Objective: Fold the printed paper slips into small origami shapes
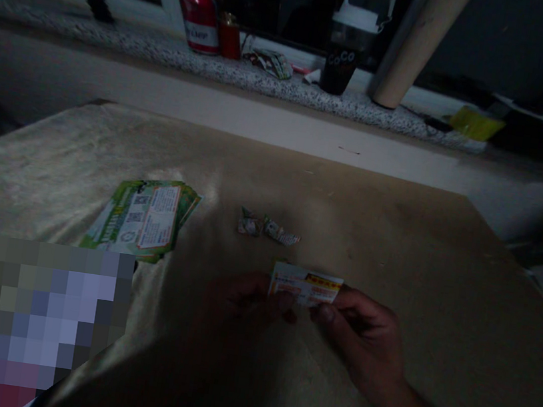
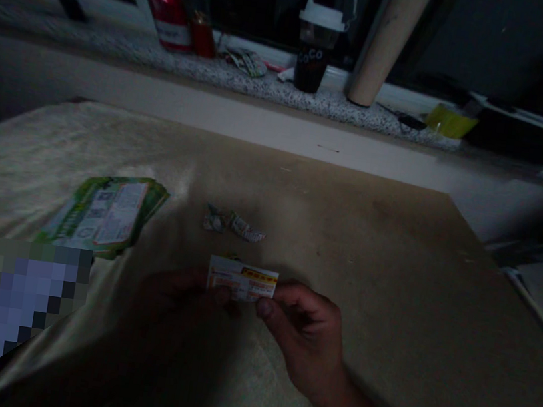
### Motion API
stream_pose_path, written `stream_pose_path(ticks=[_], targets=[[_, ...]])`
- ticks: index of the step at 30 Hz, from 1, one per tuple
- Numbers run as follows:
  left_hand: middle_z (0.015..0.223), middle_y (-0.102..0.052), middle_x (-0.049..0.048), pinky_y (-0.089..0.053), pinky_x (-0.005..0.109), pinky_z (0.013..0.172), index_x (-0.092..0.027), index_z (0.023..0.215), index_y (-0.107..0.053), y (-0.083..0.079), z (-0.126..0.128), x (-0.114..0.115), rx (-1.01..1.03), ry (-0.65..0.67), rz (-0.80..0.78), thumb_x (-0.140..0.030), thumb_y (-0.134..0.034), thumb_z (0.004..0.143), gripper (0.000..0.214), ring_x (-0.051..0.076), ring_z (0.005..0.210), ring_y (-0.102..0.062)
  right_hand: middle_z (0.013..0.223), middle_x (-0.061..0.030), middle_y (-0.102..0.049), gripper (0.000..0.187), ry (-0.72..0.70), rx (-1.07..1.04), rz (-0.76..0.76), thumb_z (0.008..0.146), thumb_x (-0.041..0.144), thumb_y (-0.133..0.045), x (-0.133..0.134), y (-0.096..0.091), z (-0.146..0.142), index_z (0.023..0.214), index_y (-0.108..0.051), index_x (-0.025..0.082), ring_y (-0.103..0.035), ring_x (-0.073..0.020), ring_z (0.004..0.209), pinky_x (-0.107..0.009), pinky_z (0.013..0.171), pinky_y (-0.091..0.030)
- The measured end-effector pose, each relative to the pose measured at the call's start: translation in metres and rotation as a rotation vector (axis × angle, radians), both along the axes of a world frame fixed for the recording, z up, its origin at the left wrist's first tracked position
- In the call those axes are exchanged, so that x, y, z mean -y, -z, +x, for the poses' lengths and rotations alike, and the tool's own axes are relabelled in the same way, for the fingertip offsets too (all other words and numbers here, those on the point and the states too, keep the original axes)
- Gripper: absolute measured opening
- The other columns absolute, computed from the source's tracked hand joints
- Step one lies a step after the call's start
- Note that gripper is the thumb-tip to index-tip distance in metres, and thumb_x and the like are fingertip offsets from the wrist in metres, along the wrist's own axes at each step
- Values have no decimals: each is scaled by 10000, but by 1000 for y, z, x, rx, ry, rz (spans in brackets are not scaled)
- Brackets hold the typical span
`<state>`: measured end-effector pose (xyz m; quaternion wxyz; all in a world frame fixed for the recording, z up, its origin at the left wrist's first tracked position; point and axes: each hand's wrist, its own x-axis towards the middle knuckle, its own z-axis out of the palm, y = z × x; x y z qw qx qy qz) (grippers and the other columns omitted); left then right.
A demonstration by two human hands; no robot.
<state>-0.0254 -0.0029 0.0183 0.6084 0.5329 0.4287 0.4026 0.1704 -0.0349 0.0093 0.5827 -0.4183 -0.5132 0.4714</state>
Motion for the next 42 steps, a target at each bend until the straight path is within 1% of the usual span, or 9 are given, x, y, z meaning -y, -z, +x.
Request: stream_pose_path(ticks=[2,7,14,20,24,29,35,39,42], targets=[[873,-842,29,-621,323,844,-223,759,-784,1,2,1,-1,-19,-5,-294,-715,901,172,226,899,-795,867,-12,-851,14,-11,-28,-27,888,277,-822,-1,0,-1,880,-833,275,-806,-149,776,-216,782,-662],[810,-833,35,-635,347,798,-214,716,-722,2,7,6,-37,-116,-41,-307,-763,856,173,242,846,-799,772,-17,-828,115,-8,-67,-117,888,301,-822,0,3,0,788,-812,245,-791,-160,730,-244,758,-660],[824,-827,36,-625,366,805,-223,690,-641,3,10,8,6,-130,-53,-313,-767,856,227,243,852,-793,724,-18,-796,197,-14,-55,-186,872,359,-833,1,9,4,736,-777,229,-763,-180,716,-302,724,-644],[769,-822,41,-636,350,739,-219,657,-580,11,11,6,29,-134,-52,-309,-777,831,278,239,782,-796,708,-15,-785,219,-16,-71,-202,869,362,-835,0,10,4,715,-758,226,-768,-206,725,-353,717,-645],[739,-822,37,-636,326,705,-223,658,-564,7,11,6,-4,-142,-69,-285,-777,825,278,229,754,-798,687,-5,-777,225,9,-66,-207,860,345,-845,0,12,4,695,-752,224,-756,-187,686,-333,700,-633],[703,-817,13,-631,310,677,-222,660,-576,1,14,5,35,-144,-102,-269,-760,811,242,216,707,-799,689,-2,-771,213,-6,-90,-222,868,336,-840,0,15,5,708,-754,225,-735,-174,678,-322,694,-614],[652,-804,5,-618,303,632,-231,636,-528,2,13,4,63,-158,-144,-287,-772,795,296,229,666,-801,703,-20,-765,249,-57,-100,-226,915,393,-780,-5,12,10,739,-762,218,-738,-196,725,-348,768,-607],[666,-805,-9,-619,304,651,-239,639,-490,-1,10,4,19,-215,-141,-274,-744,833,322,224,689,-807,726,-48,-770,337,-46,-35,-201,965,478,-691,-7,8,15,775,-776,212,-737,-215,743,-357,760,-608],[681,-811,0,-616,303,655,-236,650,-520,0,9,3,-23,-209,-128,-282,-751,836,300,222,703,-804,733,-49,-781,330,-77,56,-179,933,487,-730,-5,4,14,757,-787,214,-736,-203,728,-321,723,-607]])
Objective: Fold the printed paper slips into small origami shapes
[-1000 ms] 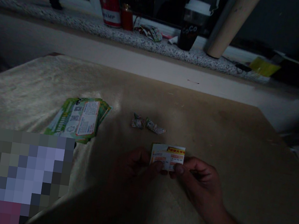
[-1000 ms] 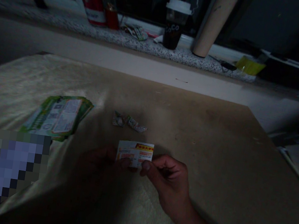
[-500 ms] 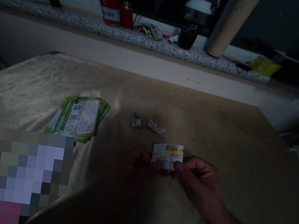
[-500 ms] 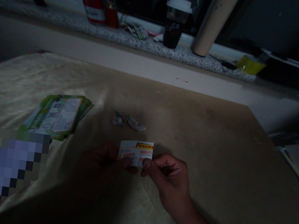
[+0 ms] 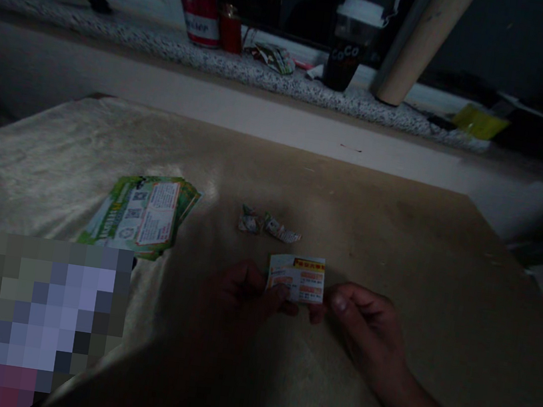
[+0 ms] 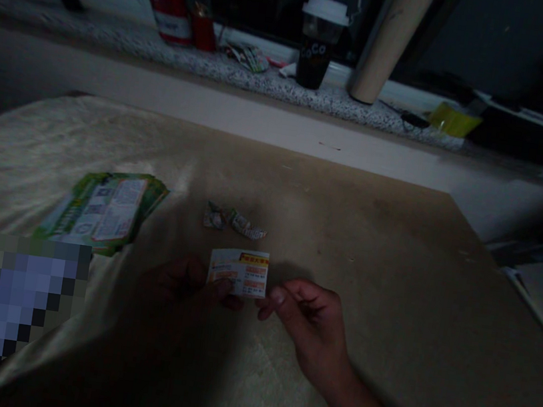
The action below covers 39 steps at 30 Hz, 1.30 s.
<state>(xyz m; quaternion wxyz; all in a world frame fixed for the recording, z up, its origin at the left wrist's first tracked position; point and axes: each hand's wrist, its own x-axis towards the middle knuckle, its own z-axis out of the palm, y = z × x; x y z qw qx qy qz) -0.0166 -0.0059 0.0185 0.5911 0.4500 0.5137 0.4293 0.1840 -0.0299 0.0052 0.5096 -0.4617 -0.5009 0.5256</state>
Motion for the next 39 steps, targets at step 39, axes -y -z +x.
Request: stream_pose_path(ticks=[39], targets=[[815,-812,36,-601,315,673,-189,872,-760,15,6,-3,34,84,-110,-338,-905,658,299,237,760,-763,623,-15,-720,322,50,155,120,959,305,-695,4,-1,-20,661,-739,190,-670,-126,587,-200,549,-524]])
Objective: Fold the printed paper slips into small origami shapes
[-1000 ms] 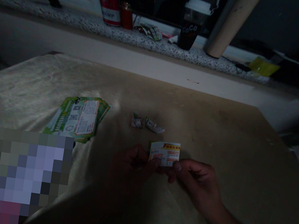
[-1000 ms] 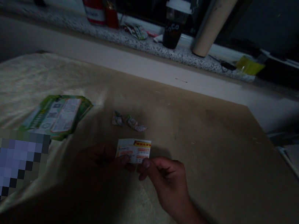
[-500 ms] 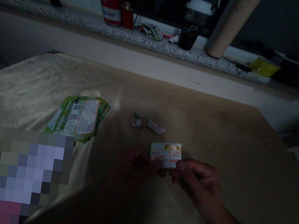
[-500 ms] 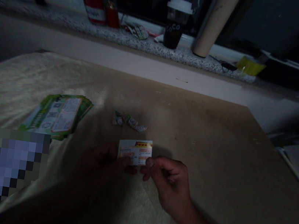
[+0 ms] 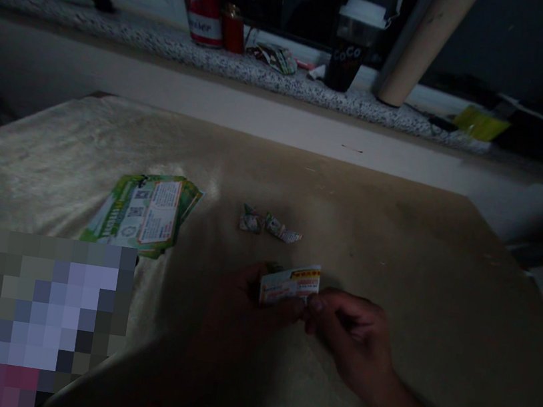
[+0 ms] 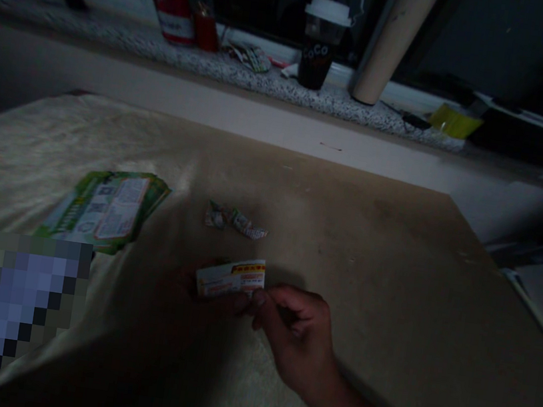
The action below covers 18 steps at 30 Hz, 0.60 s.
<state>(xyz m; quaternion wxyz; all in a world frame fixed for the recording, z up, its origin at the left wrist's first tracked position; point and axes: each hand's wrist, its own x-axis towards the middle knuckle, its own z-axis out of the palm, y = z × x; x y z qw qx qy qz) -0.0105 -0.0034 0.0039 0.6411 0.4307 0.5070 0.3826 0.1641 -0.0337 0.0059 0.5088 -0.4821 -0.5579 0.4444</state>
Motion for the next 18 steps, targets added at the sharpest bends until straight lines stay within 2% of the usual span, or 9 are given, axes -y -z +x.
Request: stream_pose_path(ticks=[4,8,11,14,18], targets=[[703,-738,-9,-520,252,579,-192,783,-709,-7,0,2,-115,-30,34,-334,-895,665,262,172,643,-681,575,-6,-680,333,-1,62,27,962,291,-676,-1,-1,-2,652,-723,182,-588,-105,510,-198,483,-453],[610,-645,-52,-433,207,501,-196,667,-615,-9,1,1,-121,-64,80,-301,-898,626,305,119,552,-576,585,-9,-679,342,-7,83,47,967,288,-657,-2,-3,-4,648,-715,180,-588,-107,520,-202,487,-444],[619,-652,-52,-446,204,505,-200,668,-612,-9,1,-1,-87,-66,91,-276,-894,620,296,121,559,-585,583,-9,-670,351,6,87,28,966,306,-663,0,-3,-4,642,-714,180,-580,-109,521,-207,486,-439],[633,-679,-42,-488,228,523,-208,692,-626,-10,-1,-4,-48,-91,71,-270,-889,606,284,145,572,-628,601,-19,-689,338,45,65,-6,957,340,-687,1,-3,-1,662,-742,184,-605,-125,548,-219,505,-461],[553,-636,-48,-425,211,468,-218,540,-449,-13,-8,-9,-108,-202,117,-247,-862,584,416,133,522,-590,633,-30,-739,276,111,-26,-62,931,366,-734,0,-2,6,716,-797,205,-658,-145,588,-241,570,-523]])
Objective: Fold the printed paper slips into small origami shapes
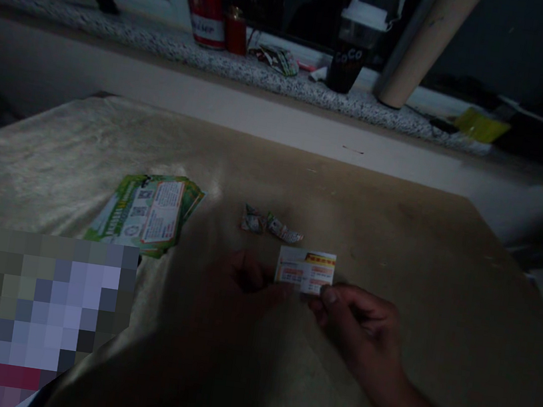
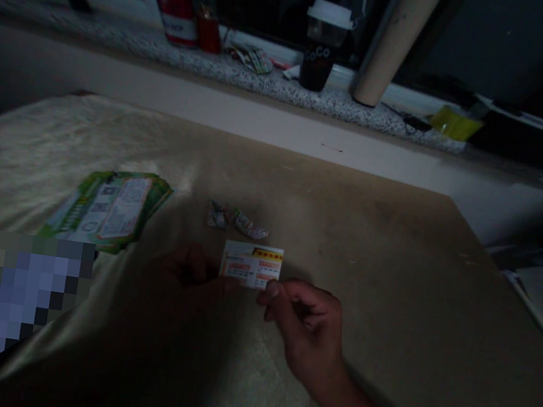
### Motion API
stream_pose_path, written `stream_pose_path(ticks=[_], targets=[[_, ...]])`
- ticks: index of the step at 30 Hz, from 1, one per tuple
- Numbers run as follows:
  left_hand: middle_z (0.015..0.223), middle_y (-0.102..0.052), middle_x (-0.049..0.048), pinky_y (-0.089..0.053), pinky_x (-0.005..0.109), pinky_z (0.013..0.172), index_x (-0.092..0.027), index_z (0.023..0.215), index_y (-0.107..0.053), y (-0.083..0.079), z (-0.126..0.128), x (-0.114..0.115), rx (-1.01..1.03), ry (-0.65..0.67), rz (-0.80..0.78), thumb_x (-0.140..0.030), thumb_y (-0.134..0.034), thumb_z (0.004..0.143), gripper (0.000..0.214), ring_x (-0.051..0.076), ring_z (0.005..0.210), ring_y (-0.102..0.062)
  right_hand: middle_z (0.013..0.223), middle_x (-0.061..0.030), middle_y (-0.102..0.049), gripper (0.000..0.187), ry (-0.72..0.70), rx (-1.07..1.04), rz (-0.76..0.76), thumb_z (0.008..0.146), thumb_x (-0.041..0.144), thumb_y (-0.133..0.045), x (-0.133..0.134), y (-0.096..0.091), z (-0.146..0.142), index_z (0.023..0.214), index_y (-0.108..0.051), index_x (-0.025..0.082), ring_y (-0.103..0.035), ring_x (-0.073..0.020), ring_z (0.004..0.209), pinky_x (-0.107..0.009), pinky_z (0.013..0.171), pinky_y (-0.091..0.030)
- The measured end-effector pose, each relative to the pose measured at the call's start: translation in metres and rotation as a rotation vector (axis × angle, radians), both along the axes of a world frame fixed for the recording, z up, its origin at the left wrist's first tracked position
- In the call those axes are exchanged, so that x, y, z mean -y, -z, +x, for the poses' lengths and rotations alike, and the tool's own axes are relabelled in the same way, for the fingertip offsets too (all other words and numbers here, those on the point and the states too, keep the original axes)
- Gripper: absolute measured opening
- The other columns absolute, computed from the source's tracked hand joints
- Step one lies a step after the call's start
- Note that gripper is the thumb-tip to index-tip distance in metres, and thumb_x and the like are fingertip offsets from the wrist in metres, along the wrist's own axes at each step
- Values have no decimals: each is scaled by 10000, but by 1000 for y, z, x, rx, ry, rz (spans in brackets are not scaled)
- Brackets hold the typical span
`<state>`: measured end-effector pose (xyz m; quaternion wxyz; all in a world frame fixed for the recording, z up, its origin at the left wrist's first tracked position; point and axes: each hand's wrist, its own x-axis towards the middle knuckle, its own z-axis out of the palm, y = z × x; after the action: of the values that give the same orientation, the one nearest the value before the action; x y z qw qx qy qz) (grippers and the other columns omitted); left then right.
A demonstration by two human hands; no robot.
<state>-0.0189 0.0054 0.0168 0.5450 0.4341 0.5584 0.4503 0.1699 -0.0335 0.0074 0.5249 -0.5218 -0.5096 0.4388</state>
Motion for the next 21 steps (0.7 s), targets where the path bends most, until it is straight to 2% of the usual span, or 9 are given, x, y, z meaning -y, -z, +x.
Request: stream_pose_path(ticks=[3,6,8,11,14,17,21], targets=[[664,-725,-17,-441,211,490,-214,541,-425,-1,-6,-3,39,-14,11,-240,-845,601,425,137,574,-620,631,-26,-738,266,17,-70,-22,927,387,-749,-3,2,5,735,-815,217,-652,-139,587,-244,587,-529],[661,-707,-26,-412,208,473,-207,518,-428,-2,-11,-5,65,-60,19,-224,-819,631,407,106,525,-558,632,-14,-729,249,35,-141,-18,923,399,-762,-5,5,11,755,-819,224,-647,-132,606,-248,630,-536],[660,-696,-27,-430,214,504,-198,530,-505,-2,-13,-6,80,-67,30,-228,-811,665,336,106,543,-561,641,-10,-731,231,52,-173,-11,915,400,-774,-6,6,14,769,-820,227,-641,-128,608,-244,633,-533],[653,-692,-26,-473,227,573,-190,696,-701,0,-11,-7,127,44,20,-276,-810,721,141,125,600,-603,628,-11,-726,237,41,-153,-8,917,404,-771,-5,5,14,767,-819,228,-635,-127,596,-237,602,-521],[690,-714,-9,-493,248,586,-183,833,-770,2,-3,-4,239,225,-52,-341,-824,718,203,136,597,-606,609,-20,-723,267,0,-96,-4,926,403,-755,-3,2,9,743,-812,218,-644,-140,578,-248,576,-526],[685,-709,5,-481,250,563,-178,797,-779,4,4,0,299,362,-100,-388,-827,728,226,134,574,-581,616,-29,-730,285,-44,-68,13,929,386,-747,-1,0,2,714,-795,204,-662,-146,575,-244,556,-531],[641,-691,-1,-472,237,565,-188,746,-790,6,4,5,259,386,-81,-364,-771,817,191,128,571,-577,624,-26,-735,291,-62,-57,22,924,368,-754,0,1,-2,688,-773,199,-669,-141,577,-231,545,-529]])
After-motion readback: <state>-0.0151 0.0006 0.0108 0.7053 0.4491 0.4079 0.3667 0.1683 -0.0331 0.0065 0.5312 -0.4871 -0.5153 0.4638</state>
